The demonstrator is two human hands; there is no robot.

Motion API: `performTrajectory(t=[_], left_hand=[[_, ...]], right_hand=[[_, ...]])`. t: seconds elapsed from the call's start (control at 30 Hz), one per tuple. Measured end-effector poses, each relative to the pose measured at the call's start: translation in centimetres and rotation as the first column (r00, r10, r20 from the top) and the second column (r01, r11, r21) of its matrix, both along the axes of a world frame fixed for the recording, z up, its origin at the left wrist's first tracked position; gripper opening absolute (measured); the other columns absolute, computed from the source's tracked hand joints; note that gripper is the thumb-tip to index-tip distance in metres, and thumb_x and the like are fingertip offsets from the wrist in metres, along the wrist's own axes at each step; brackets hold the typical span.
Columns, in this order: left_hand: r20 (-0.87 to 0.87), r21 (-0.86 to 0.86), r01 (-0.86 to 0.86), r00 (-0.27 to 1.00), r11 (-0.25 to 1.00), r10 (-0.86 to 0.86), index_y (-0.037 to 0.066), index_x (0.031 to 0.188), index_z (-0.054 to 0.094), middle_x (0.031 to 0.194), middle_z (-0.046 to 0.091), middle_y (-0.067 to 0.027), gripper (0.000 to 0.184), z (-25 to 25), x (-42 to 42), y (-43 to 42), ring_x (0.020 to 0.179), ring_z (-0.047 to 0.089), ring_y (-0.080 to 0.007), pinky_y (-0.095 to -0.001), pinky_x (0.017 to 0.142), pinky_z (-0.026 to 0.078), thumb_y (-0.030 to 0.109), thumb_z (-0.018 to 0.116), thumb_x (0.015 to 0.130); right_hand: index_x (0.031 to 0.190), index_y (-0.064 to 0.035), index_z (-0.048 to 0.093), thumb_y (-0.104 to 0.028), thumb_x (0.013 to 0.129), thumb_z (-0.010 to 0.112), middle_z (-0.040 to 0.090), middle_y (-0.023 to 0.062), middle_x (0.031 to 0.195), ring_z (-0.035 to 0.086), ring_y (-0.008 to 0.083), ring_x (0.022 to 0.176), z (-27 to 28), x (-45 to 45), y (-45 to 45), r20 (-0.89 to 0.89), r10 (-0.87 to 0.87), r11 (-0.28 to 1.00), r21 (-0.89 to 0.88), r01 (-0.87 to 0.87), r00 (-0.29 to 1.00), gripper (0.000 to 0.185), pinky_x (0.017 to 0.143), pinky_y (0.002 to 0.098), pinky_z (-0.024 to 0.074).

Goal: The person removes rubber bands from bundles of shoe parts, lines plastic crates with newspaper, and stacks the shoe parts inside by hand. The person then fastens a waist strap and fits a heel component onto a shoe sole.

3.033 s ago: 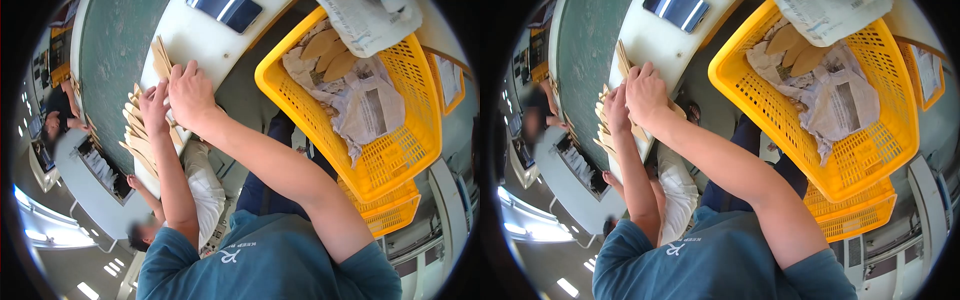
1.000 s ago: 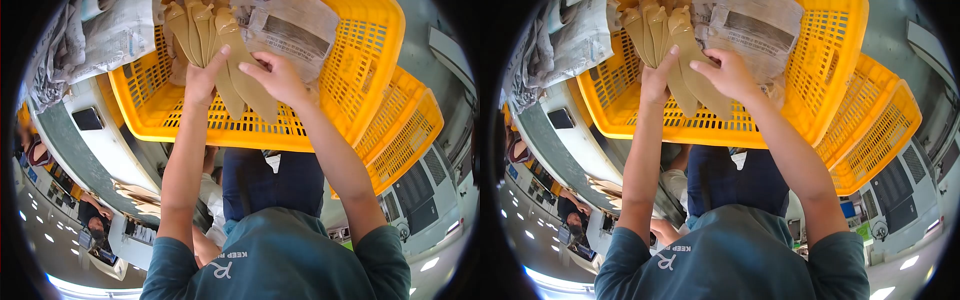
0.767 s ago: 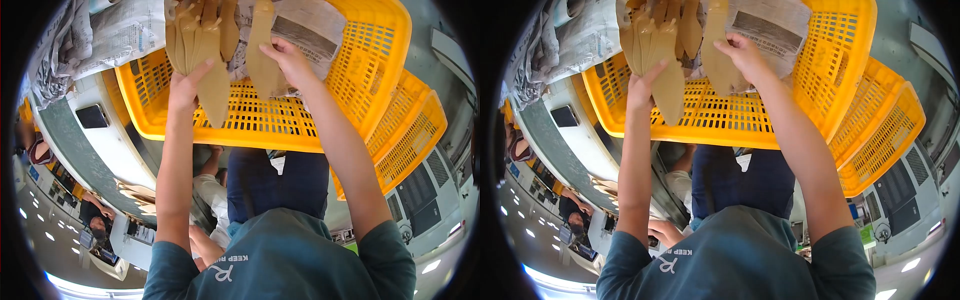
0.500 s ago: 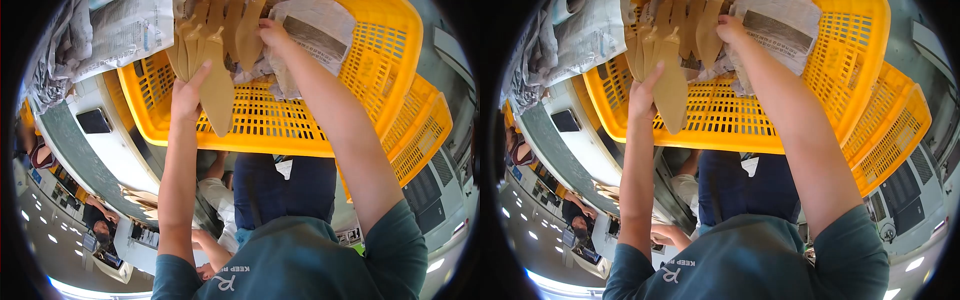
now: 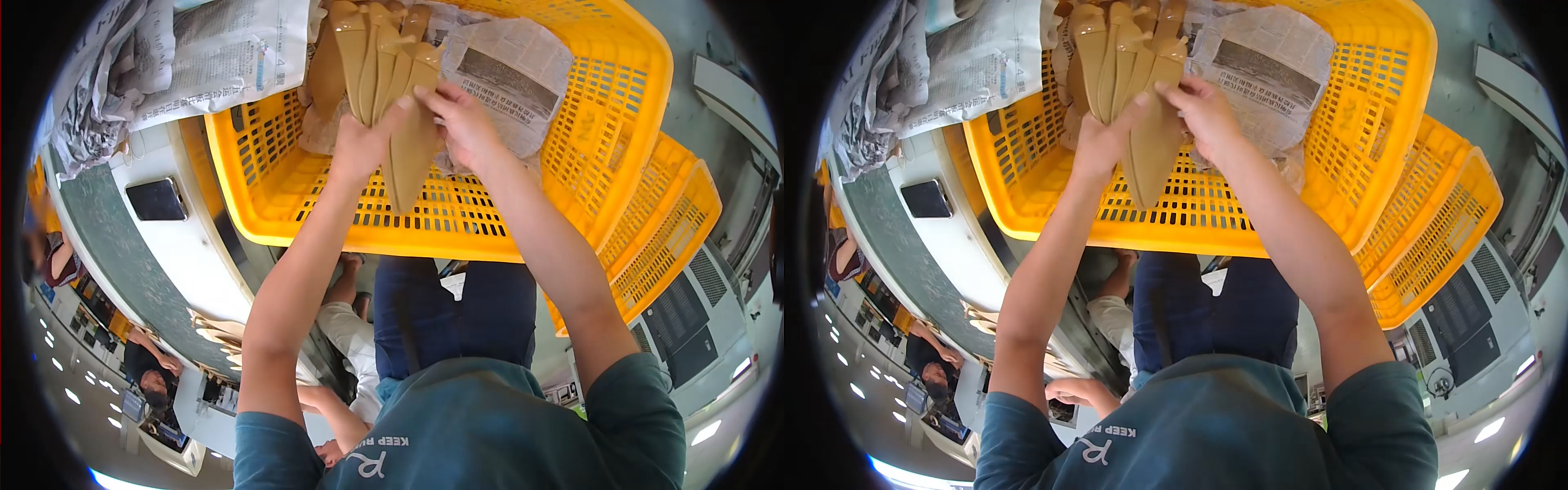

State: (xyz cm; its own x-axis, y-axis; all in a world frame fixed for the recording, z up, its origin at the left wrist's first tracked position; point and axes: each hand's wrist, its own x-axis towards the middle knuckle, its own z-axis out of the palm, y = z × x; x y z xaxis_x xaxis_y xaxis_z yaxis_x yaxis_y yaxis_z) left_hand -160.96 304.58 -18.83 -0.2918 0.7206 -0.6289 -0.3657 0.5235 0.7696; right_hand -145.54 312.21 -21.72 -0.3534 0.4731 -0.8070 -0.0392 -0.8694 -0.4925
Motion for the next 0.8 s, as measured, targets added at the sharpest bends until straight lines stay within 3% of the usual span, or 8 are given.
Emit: performTrajectory(t=[0.13, 0.27, 0.37, 0.47, 0.53, 0.6, 0.7, 0.8], left_hand=[[0.102, -0.124, -0.095, 0.989, 0.988, 0.108, -0.006, 0.126, 0.067, 0.113, 0.076, -0.0122, 0.036, -0.3, -1.3, 0.5, 0.098, 0.075, -0.0216, -0.0355, 0.084, 0.061, 0.017, 0.074, 0.099], [-0.034, -0.124, -0.079, 0.997, 0.989, 0.075, -0.008, 0.122, 0.067, 0.107, 0.076, -0.0181, 0.035, -2.7, -2.8, -1.0, 0.098, 0.077, -0.0283, -0.0401, 0.078, 0.064, 0.02, 0.071, 0.101], [-0.044, -0.21, 0.015, 0.999, 0.978, -0.024, -0.008, 0.122, 0.067, 0.106, 0.076, -0.0178, 0.039, -2.1, -2.9, -0.9, 0.094, 0.077, -0.0271, -0.0392, 0.075, 0.063, 0.026, 0.069, 0.103], [0.033, -0.209, 0.026, 0.999, 0.978, -0.02, -0.006, 0.122, 0.068, 0.105, 0.077, -0.0167, 0.041, -0.5, -1.5, 0.0, 0.091, 0.077, -0.0256, -0.0384, 0.073, 0.063, 0.032, 0.064, 0.106], [0.091, -0.238, 0.028, 0.996, 0.971, -0.007, -0.004, 0.116, 0.072, 0.097, 0.077, -0.0133, 0.042, 0.1, -0.6, 0.7, 0.085, 0.074, -0.0196, -0.0343, 0.072, 0.059, 0.036, 0.063, 0.107], [0.093, -0.234, 0.024, 0.996, 0.972, -0.002, -0.003, 0.114, 0.073, 0.095, 0.077, -0.0105, 0.041, 0.0, 0.4, 1.2, 0.084, 0.072, -0.0158, -0.0317, 0.073, 0.057, 0.037, 0.062, 0.108], [0.01, -0.16, 0.042, 0.999, 0.986, -0.041, -0.002, 0.116, 0.072, 0.1, 0.076, -0.0076, 0.035, -0.9, 2.0, 1.8, 0.088, 0.07, -0.0137, -0.0305, 0.076, 0.057, 0.03, 0.062, 0.107], [-0.046, -0.054, 0.071, 0.996, 0.996, -0.073, -0.001, 0.117, 0.072, 0.103, 0.075, -0.0055, 0.027, -1.9, 3.1, 2.6, 0.091, 0.069, -0.0121, -0.0299, 0.078, 0.056, 0.022, 0.065, 0.105]], right_hand=[[0.129, -0.0009, 0.066, -0.017, 0.098, 0.075, 0.072, 0.0118, 0.122, 0.072, 0.0256, 0.108, -4.4, 0.7, 3.0, -0.049, -0.19, 0.98, -0.063, 0.187, 0.981, 0.037, 0.089, 0.0425, 0.0613], [0.128, 0.0003, 0.066, -0.017, 0.096, 0.076, 0.073, 0.0133, 0.119, 0.072, 0.0269, 0.108, -12.9, 0.1, 5.9, -0.014, -0.229, 0.971, 0.07, 0.229, 0.973, 0.037, 0.092, 0.0425, 0.0599], [0.125, 0.0014, 0.067, -0.027, 0.095, 0.076, 0.074, 0.0137, 0.117, 0.072, 0.0275, 0.108, -17.6, -0.5, 7.4, 0.256, -0.098, 0.968, 0.248, 0.032, 0.962, 0.043, 0.093, 0.0409, 0.0583], [0.133, -0.0033, 0.066, -0.037, 0.1, 0.071, 0.075, 0.0093, 0.118, 0.072, 0.0201, 0.104, -13.7, -0.4, 7.4, 0.785, -0.028, 0.85, 0.345, -0.399, 0.619, 0.047, 0.09, 0.0335, 0.057], [0.135, -0.0042, 0.066, -0.045, 0.099, 0.071, 0.075, 0.0083, 0.116, 0.07, 0.0191, 0.106, -11.0, 0.3, 5.5, 0.54, 0.012, 0.912, 0.339, -0.23, 0.842, 0.055, 0.092, 0.0342, 0.0557], [0.135, -0.004, 0.063, -0.041, 0.099, 0.073, 0.073, 0.0086, 0.115, 0.07, 0.0195, 0.107, -4.2, 0.8, 3.5, 0.133, 0.212, 0.973, 0.062, -0.221, 0.968, 0.053, 0.092, 0.0363, 0.0555], [0.134, -0.0038, 0.059, -0.03, 0.097, 0.078, 0.07, 0.0092, 0.119, 0.068, 0.0207, 0.11, 0.0, 1.9, 1.2, 0.004, 0.106, 0.991, 0.079, -0.106, 0.994, 0.049, 0.094, 0.0377, 0.0559], [0.132, -0.0037, 0.057, -0.018, 0.095, 0.08, 0.068, 0.0095, 0.125, 0.068, 0.0216, 0.112, -1.4, 3.4, 1.6, 0.079, -0.052, 0.996, 0.072, 0.047, 0.995, 0.047, 0.094, 0.037, 0.057]])
